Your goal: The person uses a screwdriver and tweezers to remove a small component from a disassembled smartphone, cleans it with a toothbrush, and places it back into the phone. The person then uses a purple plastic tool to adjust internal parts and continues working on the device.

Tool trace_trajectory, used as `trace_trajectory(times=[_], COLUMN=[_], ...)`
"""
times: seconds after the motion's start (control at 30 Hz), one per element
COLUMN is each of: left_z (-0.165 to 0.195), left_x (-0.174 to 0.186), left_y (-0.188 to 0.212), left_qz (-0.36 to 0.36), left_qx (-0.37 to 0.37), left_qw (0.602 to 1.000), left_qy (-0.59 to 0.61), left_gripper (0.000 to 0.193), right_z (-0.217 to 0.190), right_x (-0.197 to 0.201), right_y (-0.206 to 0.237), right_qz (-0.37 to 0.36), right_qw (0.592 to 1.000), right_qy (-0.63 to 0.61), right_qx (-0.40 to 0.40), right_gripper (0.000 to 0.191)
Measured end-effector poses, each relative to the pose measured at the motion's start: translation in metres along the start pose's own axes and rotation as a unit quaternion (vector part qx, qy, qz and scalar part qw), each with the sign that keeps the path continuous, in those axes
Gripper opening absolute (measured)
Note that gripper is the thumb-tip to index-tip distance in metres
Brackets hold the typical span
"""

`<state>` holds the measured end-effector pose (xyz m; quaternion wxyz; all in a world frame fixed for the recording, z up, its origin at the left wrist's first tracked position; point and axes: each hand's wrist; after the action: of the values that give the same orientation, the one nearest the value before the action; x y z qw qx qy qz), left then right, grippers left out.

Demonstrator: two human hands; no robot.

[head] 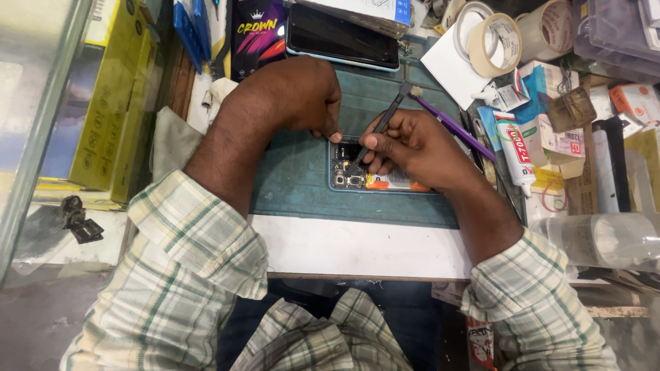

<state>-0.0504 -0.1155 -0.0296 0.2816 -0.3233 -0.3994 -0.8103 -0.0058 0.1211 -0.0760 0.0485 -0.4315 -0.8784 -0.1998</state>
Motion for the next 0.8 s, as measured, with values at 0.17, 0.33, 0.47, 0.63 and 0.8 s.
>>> trace_trajectory(times=[0.17,0.33,0.47,0.63,0.8], left_z=[0.0009,0.0013,0.0003,0.0006,0.0015], left_x=[-0.0008,-0.0013,-0.0010,-0.0004,-0.0006], left_y=[0.0000,-0.0011,-0.0009,-0.0012,-0.0012], left_qz=[0.003,0.007,0.005,0.003,0.001], left_qx=[0.010,0.011,0.008,0.007,0.012], left_qw=[1.000,1.000,1.000,1.000,1.000], left_qy=[0.001,0.000,0.002,0.002,0.008], left_gripper=[0.023,0.023,0.025,0.024,0.023], right_z=[0.0004,-0.0016,-0.0049,-0.0063,-0.0043], right_x=[-0.0002,-0.0013,-0.0023,-0.0039,-0.0037], right_y=[-0.0014,-0.0013,-0.0019,-0.0015,-0.0015], right_qz=[-0.002,0.004,0.013,0.020,0.025], right_qw=[1.000,1.000,1.000,0.999,0.999], right_qy=[-0.006,-0.001,0.011,0.013,0.011], right_qx=[0.000,-0.007,-0.025,-0.022,-0.020], right_gripper=[0.020,0.022,0.023,0.024,0.024])
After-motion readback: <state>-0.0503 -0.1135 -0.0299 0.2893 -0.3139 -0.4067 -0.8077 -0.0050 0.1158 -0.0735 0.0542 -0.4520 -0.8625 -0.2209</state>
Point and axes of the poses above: each hand's wrist, its own y-axis away from the middle knuckle, its own x-axis out of the back of the hand, z = x × y, and after that the axes turned 10 degrees about -z, right-handed
